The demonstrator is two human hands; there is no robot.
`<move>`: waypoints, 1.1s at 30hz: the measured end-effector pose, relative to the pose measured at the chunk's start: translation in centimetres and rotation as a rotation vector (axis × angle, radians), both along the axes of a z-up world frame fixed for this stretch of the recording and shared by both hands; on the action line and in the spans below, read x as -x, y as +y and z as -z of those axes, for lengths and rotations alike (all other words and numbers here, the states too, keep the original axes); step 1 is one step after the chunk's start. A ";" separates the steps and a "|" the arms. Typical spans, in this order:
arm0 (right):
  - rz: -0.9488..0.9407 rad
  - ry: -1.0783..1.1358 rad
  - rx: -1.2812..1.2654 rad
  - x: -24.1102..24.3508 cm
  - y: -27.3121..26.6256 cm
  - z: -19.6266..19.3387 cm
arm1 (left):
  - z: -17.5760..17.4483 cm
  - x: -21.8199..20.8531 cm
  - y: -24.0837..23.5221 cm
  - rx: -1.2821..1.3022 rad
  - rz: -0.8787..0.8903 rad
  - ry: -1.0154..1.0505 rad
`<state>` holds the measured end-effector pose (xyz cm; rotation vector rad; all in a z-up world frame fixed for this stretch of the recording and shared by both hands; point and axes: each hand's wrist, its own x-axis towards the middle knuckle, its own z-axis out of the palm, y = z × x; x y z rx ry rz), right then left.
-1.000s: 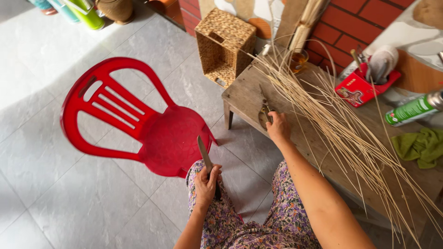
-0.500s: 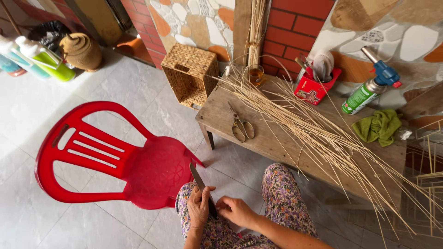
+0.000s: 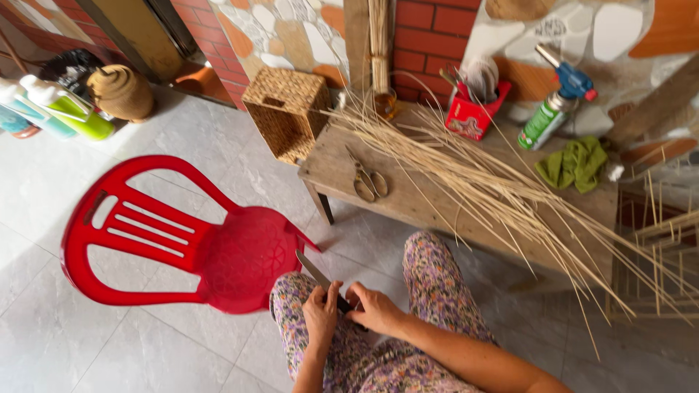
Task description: The person sits on a low stool and uses a knife to split and smooth thin bamboo strips. They handle the strips one at a time, scraping and peeling them, then place the finished pieces on a nearby red chair.
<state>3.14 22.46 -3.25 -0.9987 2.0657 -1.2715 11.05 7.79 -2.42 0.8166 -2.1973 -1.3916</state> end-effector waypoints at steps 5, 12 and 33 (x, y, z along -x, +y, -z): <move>0.001 -0.116 -0.145 -0.4 1.0 -0.6 | 0.6 -1.4 2.4 -0.211 0.031 -0.021; 0.076 0.010 0.062 -0.9 2.9 0.2 | 0.7 -3.4 3.6 -0.383 0.186 0.005; 0.743 -0.639 0.653 20.1 8.6 0.1 | -1.4 6.5 2.3 -0.343 0.331 -0.194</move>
